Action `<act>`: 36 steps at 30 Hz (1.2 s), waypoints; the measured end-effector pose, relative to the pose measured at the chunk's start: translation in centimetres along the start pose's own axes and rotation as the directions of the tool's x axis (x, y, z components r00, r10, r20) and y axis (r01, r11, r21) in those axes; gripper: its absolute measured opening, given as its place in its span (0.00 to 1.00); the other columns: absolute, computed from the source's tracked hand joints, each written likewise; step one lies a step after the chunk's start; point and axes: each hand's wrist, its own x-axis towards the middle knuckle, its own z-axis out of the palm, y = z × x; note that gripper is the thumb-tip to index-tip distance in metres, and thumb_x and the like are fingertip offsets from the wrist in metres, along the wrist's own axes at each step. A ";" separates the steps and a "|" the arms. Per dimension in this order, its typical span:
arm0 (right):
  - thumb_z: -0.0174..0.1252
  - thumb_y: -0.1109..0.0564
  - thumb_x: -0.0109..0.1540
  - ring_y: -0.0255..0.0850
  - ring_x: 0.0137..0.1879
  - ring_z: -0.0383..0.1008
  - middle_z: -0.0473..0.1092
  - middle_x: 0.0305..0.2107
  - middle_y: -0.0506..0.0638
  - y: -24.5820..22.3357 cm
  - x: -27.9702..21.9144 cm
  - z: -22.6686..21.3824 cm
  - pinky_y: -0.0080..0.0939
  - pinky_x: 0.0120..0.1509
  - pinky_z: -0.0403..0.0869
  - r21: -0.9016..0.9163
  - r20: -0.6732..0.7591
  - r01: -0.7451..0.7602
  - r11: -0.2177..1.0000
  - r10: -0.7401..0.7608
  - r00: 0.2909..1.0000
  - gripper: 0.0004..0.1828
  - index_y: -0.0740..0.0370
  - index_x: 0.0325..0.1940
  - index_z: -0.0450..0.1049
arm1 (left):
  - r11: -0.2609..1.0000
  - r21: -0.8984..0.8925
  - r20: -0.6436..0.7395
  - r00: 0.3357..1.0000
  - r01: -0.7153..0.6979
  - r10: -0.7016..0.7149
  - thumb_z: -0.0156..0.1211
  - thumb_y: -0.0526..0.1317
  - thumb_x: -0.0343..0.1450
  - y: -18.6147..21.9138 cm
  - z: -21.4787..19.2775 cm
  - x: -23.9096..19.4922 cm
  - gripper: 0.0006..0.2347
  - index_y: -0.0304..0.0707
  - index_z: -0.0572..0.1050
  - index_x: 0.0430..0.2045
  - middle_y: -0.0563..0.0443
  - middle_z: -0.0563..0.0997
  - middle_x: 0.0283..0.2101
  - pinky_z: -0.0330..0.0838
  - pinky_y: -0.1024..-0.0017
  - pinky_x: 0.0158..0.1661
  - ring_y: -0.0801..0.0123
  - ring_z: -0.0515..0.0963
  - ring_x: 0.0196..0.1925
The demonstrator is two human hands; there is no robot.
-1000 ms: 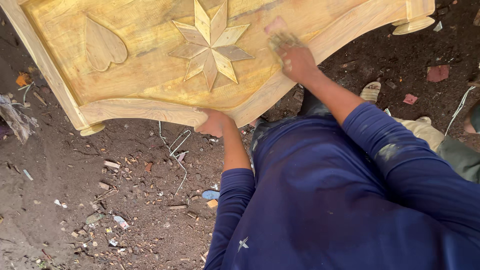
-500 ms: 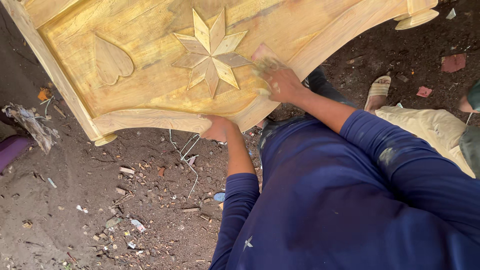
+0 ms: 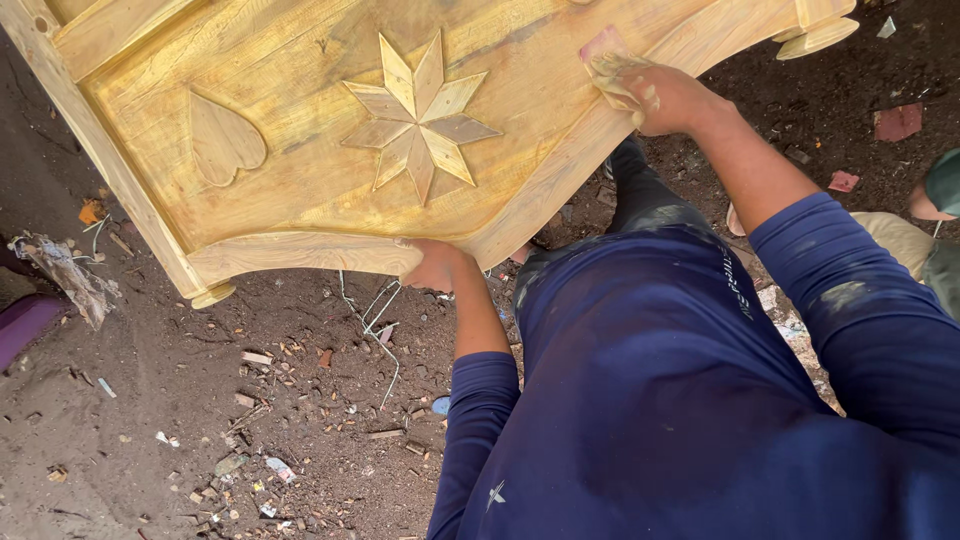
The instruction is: The person sands a wooden headboard with carved designs using a sanding block. They move the block across the surface, focusing on the carved areas and edges.
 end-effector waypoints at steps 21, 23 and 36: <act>0.58 0.66 0.55 0.64 0.70 0.63 0.67 0.61 0.70 -4.5 1.9 5.5 0.58 0.75 0.62 0.094 -0.415 -0.261 0.961 0.276 0.867 0.33 0.72 0.66 0.69 | 0.998 0.055 -0.058 0.998 0.032 -0.029 0.40 0.75 0.66 -0.6 1.4 1.5 0.44 0.32 0.56 0.63 0.35 0.72 0.54 0.80 0.46 0.41 0.39 0.82 0.48; 0.58 0.65 0.56 0.63 0.70 0.63 0.68 0.61 0.69 -4.6 2.4 5.8 0.58 0.76 0.61 0.098 -0.404 -0.293 0.951 0.307 0.862 0.31 0.71 0.65 0.70 | 0.998 0.059 -0.071 0.997 0.025 -0.021 0.41 0.74 0.67 -0.7 1.4 1.5 0.43 0.32 0.57 0.62 0.35 0.73 0.53 0.79 0.46 0.42 0.39 0.82 0.48; 0.50 0.69 0.55 0.55 0.82 0.48 0.55 0.75 0.64 -8.4 3.6 6.6 0.55 0.84 0.47 -0.061 -0.262 -0.146 0.987 0.126 0.957 0.39 0.69 0.74 0.65 | 0.999 0.002 -0.012 0.999 -0.036 0.036 0.44 0.71 0.68 -1.0 1.1 0.8 0.39 0.32 0.58 0.58 0.33 0.73 0.52 0.81 0.46 0.40 0.40 0.82 0.47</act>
